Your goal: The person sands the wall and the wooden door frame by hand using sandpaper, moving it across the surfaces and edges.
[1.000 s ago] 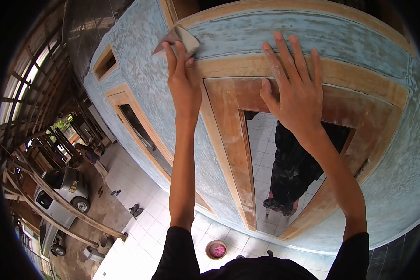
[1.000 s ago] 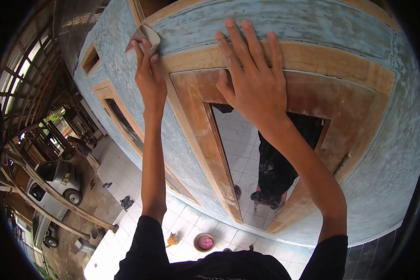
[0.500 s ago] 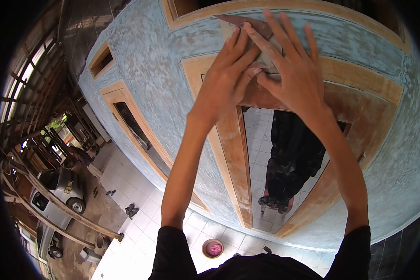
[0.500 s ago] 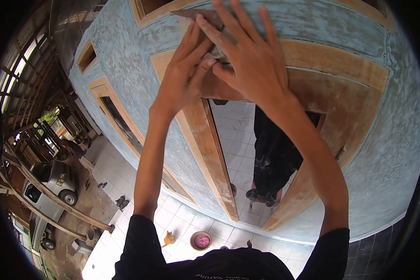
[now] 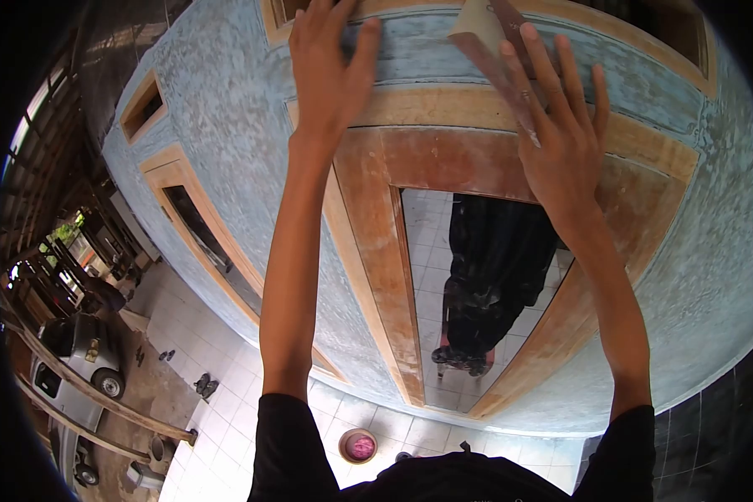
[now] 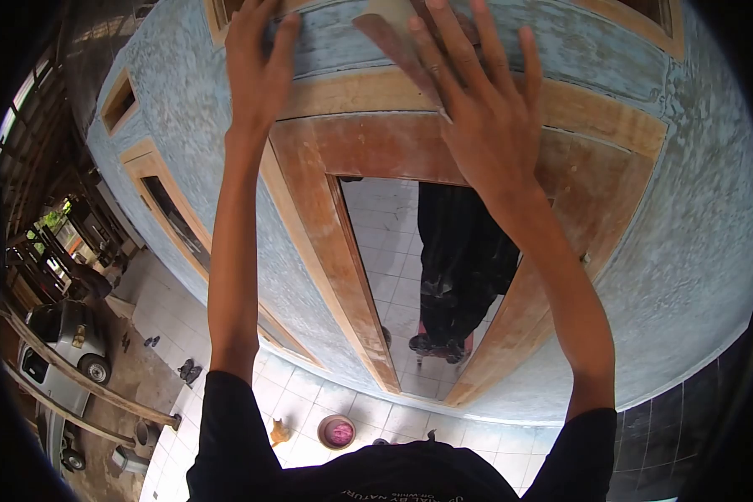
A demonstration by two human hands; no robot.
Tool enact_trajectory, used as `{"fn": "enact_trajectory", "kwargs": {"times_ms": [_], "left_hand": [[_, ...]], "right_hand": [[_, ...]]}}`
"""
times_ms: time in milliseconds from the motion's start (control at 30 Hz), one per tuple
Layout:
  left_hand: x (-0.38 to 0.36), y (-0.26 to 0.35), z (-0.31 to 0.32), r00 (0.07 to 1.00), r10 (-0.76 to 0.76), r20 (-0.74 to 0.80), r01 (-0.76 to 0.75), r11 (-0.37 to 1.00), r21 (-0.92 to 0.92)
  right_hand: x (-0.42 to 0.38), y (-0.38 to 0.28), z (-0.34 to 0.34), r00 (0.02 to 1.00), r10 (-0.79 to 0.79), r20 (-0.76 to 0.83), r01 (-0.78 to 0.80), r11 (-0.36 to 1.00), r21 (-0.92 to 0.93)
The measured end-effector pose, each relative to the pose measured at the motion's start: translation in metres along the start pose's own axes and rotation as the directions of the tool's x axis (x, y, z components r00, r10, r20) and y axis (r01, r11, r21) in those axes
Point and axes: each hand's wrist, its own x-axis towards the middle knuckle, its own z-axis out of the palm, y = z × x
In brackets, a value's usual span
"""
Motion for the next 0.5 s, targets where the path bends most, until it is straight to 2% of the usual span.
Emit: {"fn": "enact_trajectory", "kwargs": {"times_ms": [33,100,133,200,333,400,433,500], "left_hand": [[-0.001,-0.002,0.006,1.0,-0.009,-0.007,0.009,1.0,-0.008],[-0.002,-0.004,0.017,0.997,0.043,-0.064,-0.036,0.994,0.1],[-0.003,-0.001,0.016,0.997,0.024,-0.074,-0.016,0.993,0.119],[-0.004,-0.002,0.015,0.996,0.026,-0.083,-0.016,0.993,0.118],[-0.003,-0.002,0.016,0.994,0.056,-0.097,-0.043,0.99,0.131],[-0.002,-0.005,0.019,0.985,0.098,-0.141,-0.077,0.986,0.146],[-0.003,-0.007,0.02,0.985,0.096,-0.145,-0.075,0.987,0.144],[-0.003,-0.008,0.021,0.986,0.089,-0.139,-0.069,0.988,0.137]], "right_hand": [[0.002,-0.003,-0.004,1.0,-0.011,0.007,0.011,1.0,-0.006],[0.01,-0.012,-0.011,0.981,-0.012,0.191,0.047,0.983,-0.18],[0.013,-0.016,-0.011,0.981,-0.016,0.194,0.053,0.98,-0.19],[0.018,-0.023,-0.013,0.978,-0.017,0.21,0.017,1.0,-0.001],[0.018,-0.016,-0.031,0.944,-0.078,0.319,0.094,0.995,-0.035],[0.001,-0.004,-0.016,0.988,-0.003,0.156,0.028,0.987,-0.156],[-0.002,0.0,-0.018,0.988,-0.007,0.157,0.032,0.987,-0.158],[-0.005,0.003,-0.027,0.984,0.153,0.095,-0.137,0.979,-0.153]]}}
